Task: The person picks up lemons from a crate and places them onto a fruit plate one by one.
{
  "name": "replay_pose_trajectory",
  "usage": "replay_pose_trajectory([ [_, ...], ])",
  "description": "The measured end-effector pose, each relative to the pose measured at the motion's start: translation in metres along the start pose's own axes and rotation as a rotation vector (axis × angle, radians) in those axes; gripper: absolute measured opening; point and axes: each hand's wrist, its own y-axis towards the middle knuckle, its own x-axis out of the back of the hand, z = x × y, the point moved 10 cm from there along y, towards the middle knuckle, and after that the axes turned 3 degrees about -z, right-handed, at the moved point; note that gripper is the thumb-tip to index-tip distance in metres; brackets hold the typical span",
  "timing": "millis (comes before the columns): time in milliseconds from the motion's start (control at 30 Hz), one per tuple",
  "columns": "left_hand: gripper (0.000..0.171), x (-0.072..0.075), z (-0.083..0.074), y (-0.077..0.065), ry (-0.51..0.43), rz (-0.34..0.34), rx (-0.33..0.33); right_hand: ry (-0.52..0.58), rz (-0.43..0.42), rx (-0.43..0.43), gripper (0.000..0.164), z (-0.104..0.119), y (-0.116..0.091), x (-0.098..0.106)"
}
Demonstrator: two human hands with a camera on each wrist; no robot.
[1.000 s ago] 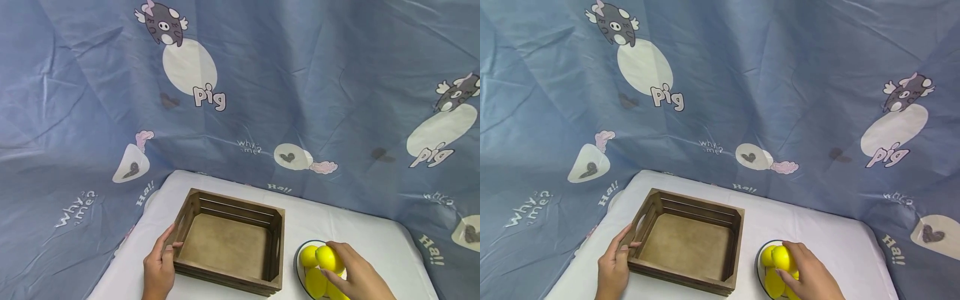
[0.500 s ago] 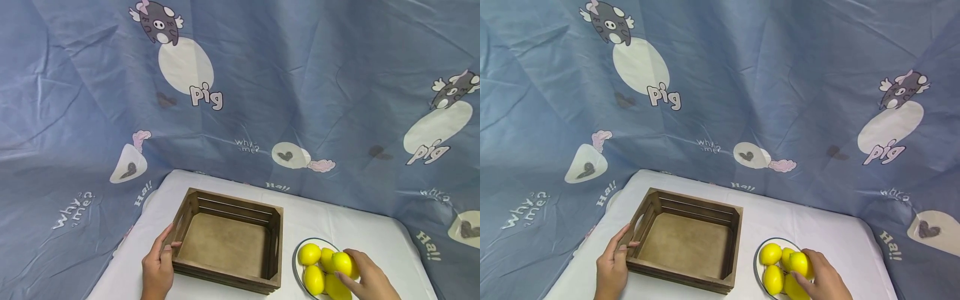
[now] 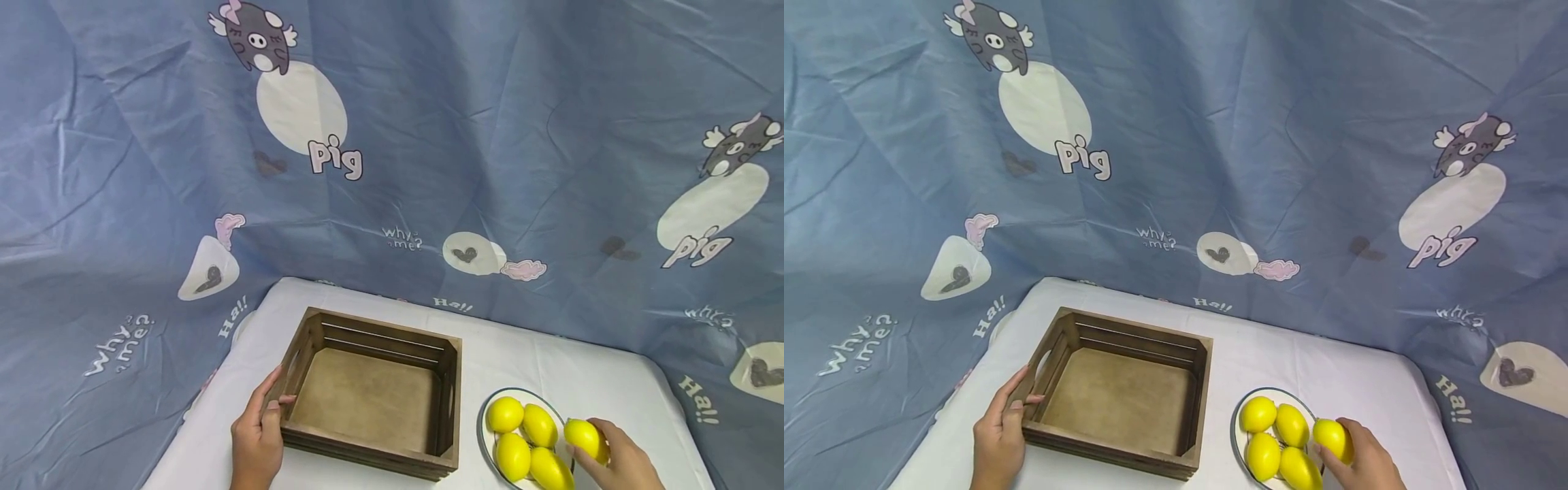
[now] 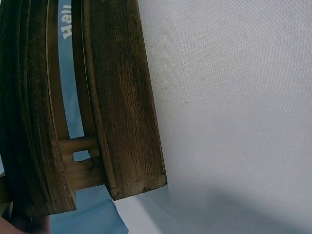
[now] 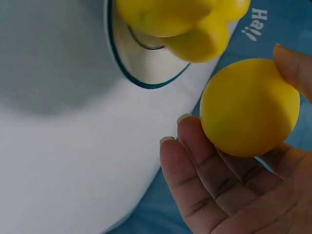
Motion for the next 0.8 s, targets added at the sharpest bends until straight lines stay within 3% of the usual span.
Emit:
replay_pose_trajectory([
  [300,0.055,0.002,0.000,0.000,-0.006,-0.009,-0.007,0.082,-0.032,-0.102,0.091,-0.022,0.004,-0.016],
  [500,0.055,-0.003,0.006,-0.001,-0.007,0.019,0.024,0.090,-0.071,-0.160,0.092,-0.026,0.007,-0.027],
  [800,0.056,0.000,0.003,0.000,-0.004,0.003,-0.003,0.107,-0.089,-0.183,0.091,-0.022,0.009,-0.036],
])
